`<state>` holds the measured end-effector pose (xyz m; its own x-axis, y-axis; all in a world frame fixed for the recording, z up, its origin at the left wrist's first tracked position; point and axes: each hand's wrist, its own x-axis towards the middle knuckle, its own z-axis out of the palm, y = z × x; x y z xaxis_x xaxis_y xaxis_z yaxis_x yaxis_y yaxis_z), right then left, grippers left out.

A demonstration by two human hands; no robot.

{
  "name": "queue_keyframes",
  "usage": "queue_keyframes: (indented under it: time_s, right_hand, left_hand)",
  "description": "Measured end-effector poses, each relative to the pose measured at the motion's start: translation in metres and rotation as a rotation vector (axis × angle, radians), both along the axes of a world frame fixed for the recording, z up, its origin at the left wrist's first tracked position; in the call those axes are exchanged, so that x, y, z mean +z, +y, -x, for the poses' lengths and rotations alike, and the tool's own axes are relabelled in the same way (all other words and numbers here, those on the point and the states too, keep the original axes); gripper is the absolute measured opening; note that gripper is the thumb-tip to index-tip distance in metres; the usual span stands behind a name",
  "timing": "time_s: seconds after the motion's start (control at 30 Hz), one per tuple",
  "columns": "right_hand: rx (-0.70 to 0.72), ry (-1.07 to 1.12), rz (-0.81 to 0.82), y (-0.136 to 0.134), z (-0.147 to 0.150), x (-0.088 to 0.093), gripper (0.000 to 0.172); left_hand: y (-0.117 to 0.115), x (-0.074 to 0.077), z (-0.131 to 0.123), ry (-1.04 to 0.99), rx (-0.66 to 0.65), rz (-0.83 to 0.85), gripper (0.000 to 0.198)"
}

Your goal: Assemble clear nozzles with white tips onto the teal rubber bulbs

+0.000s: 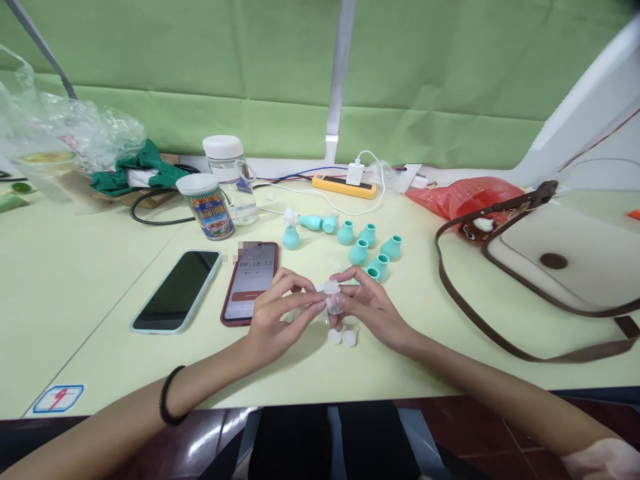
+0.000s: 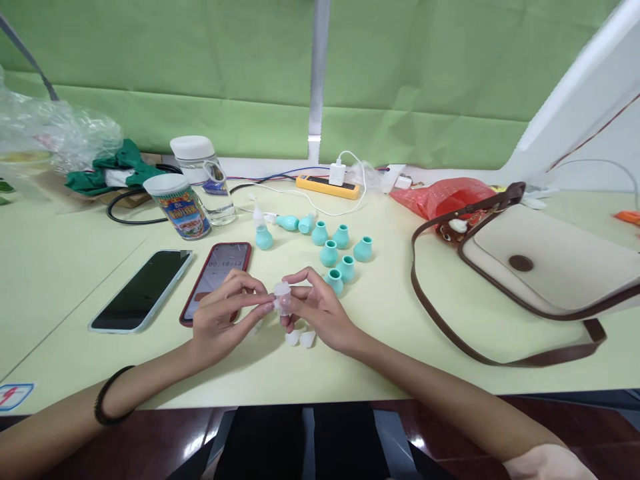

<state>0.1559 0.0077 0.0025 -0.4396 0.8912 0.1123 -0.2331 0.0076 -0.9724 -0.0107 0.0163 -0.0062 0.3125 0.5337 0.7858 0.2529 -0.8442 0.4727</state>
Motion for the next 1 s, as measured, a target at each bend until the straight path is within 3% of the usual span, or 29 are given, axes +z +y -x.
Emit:
queue_keyframes:
  time_s: [0.37,0.67,0.8,1.0]
  right_hand:
    - [-0.100,-0.030,-0.071,-0.006,0.003,-0.005,0.020]
    - [-0.085,-0.069,-0.086,-0.010,0.004,-0.007,0.020]
    - [-0.183,-0.049,-0.093,-0.012,0.007,-0.004,0.021]
    - [-0.469,-0.093,-0.196,0.001,-0.002,0.004,0.023]
  left_hand:
    - [-0.002,-0.006,0.000,0.201,0.201,-0.335,0.021]
    - [0.000,-0.001,-0.002,0.270,0.203,-0.511,0.017]
    - [0.000,-0.001,-0.002,0.288,0.206,-0.537,0.016]
    - [0.000,0.000,0.001,0.264,0.210,-0.430,0.015]
